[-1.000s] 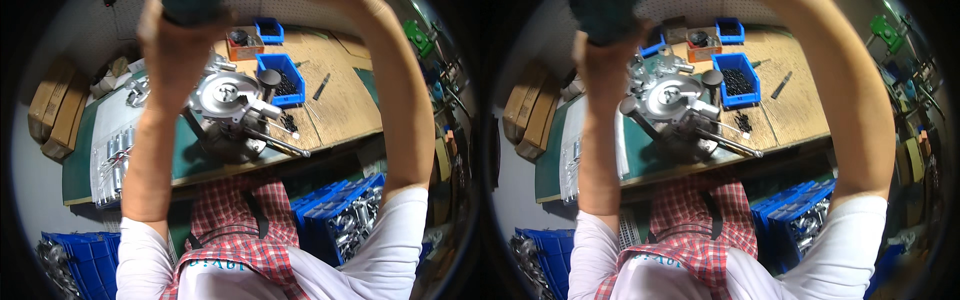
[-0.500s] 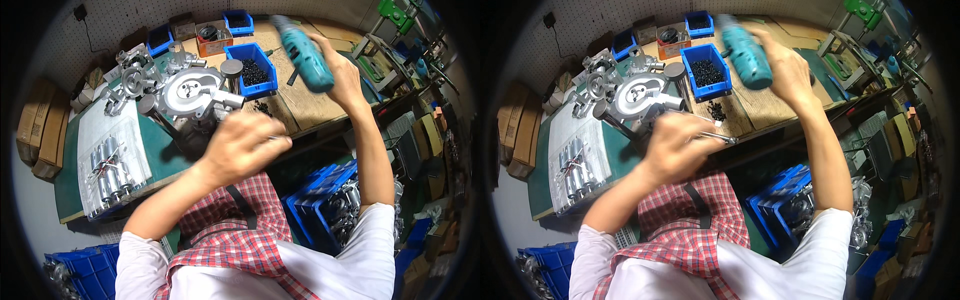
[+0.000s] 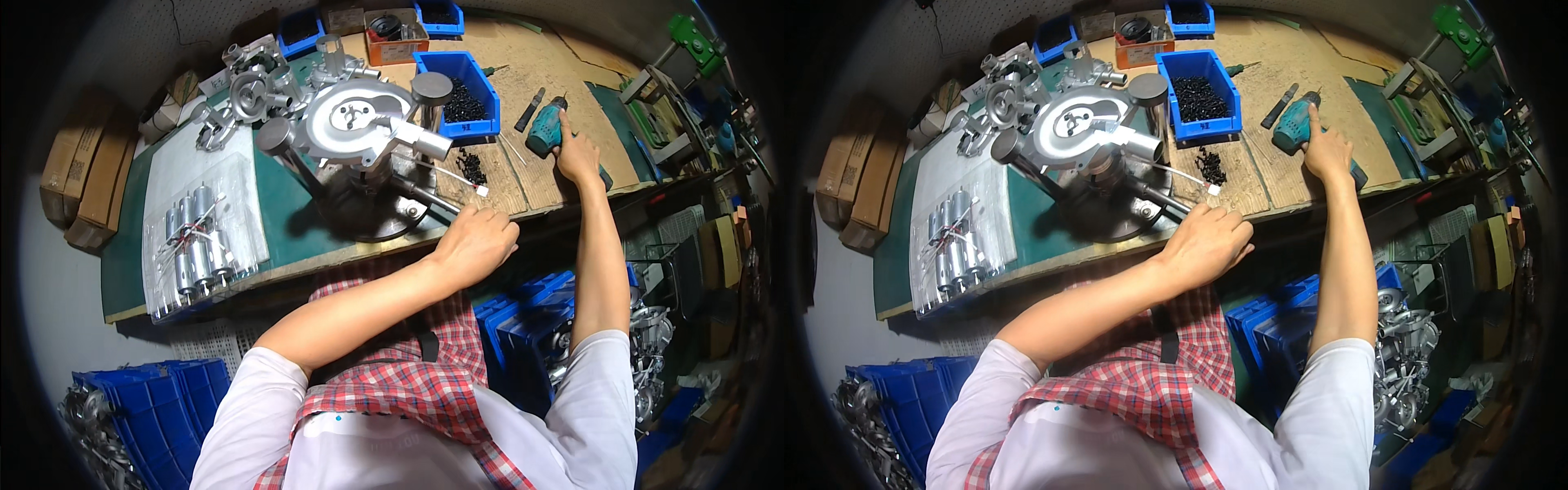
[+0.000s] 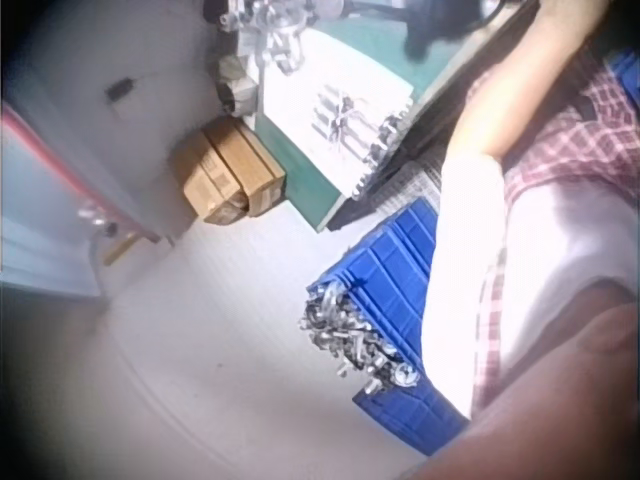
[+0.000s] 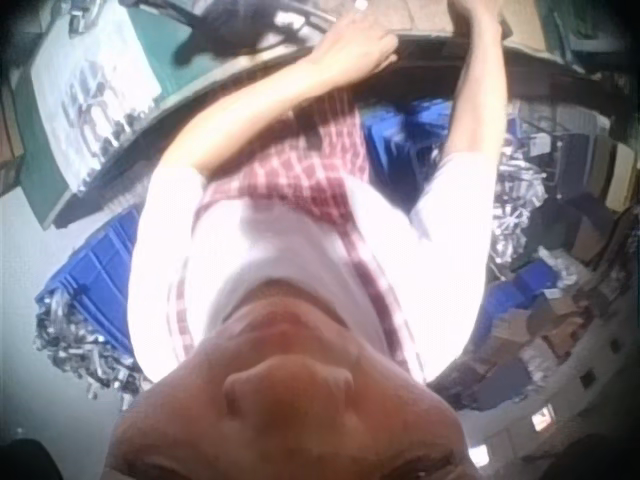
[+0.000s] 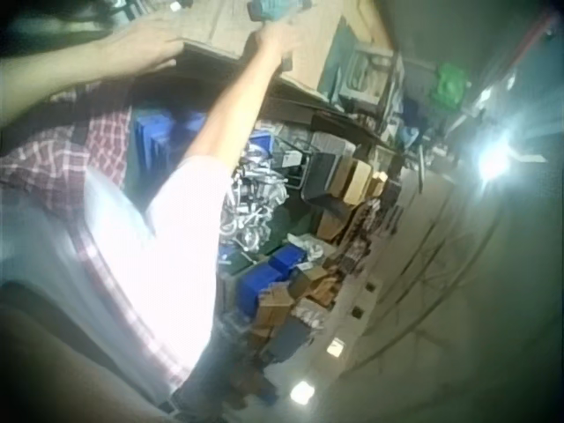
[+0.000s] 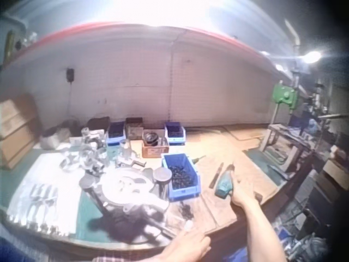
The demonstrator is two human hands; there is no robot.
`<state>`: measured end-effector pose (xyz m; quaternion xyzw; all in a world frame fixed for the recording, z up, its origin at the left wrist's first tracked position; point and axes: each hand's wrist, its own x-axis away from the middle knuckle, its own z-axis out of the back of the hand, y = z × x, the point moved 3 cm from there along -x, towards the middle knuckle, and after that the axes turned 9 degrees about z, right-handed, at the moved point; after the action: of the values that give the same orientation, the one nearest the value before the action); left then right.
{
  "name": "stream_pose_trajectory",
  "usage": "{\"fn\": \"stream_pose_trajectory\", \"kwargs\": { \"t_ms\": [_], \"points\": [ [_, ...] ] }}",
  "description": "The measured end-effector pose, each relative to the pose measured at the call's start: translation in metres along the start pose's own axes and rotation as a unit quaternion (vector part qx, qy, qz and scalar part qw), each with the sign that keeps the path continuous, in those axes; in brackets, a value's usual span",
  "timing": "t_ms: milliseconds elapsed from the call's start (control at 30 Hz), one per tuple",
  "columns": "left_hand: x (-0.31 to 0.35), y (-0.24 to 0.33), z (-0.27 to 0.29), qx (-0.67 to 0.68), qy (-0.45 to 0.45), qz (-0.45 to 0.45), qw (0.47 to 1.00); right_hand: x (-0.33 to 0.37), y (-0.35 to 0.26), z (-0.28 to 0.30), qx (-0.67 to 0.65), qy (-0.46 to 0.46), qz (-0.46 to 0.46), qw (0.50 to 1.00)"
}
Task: The person assembles small mechanical components on a workbench, attaching cylindrical motors to a circular metal housing and securing them with screws using a cordless drill. The person repeatedly picks parts from a blue bin, aligns them, and fastens them before placing the assembled unit aside.
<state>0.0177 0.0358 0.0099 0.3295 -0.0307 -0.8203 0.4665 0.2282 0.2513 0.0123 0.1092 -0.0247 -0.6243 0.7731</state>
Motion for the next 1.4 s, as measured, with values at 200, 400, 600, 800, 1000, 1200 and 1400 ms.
{"fn": "stream_pose_trajectory", "kwargs": {
  "t_ms": [200,400,600,800,1000,1200,1400],
  "points": [
    [0.000,0.007,0.005,-0.011,-0.052,0.018,0.998,0.002,0.000,0.003,0.016,0.000,-0.016,1.000],
    [0.070,0.006,0.044,-0.014,-0.086,-0.037,0.995,0.000,-0.001,0.003,0.008,0.006,0.000,1.000],
    [0.140,-0.034,0.116,-0.055,-0.132,-0.007,0.990,-0.001,0.008,-0.006,0.029,0.005,-0.009,1.000],
    [0.131,-0.077,0.176,-0.076,-0.012,0.210,0.975,0.055,-0.088,0.095,-0.162,0.231,0.067,0.957],
    [0.070,-0.110,0.117,0.059,0.136,0.333,0.931,0.149,-0.229,0.150,-0.779,-0.179,0.137,0.586],
    [0.041,-0.094,0.131,0.385,-0.133,0.510,0.757,0.172,-0.290,0.161,-0.875,-0.217,0.135,0.411],
    [0.048,-0.103,0.119,0.448,-0.021,0.483,0.752,0.185,-0.296,0.194,-0.849,-0.128,0.186,0.477]
  ]
}}
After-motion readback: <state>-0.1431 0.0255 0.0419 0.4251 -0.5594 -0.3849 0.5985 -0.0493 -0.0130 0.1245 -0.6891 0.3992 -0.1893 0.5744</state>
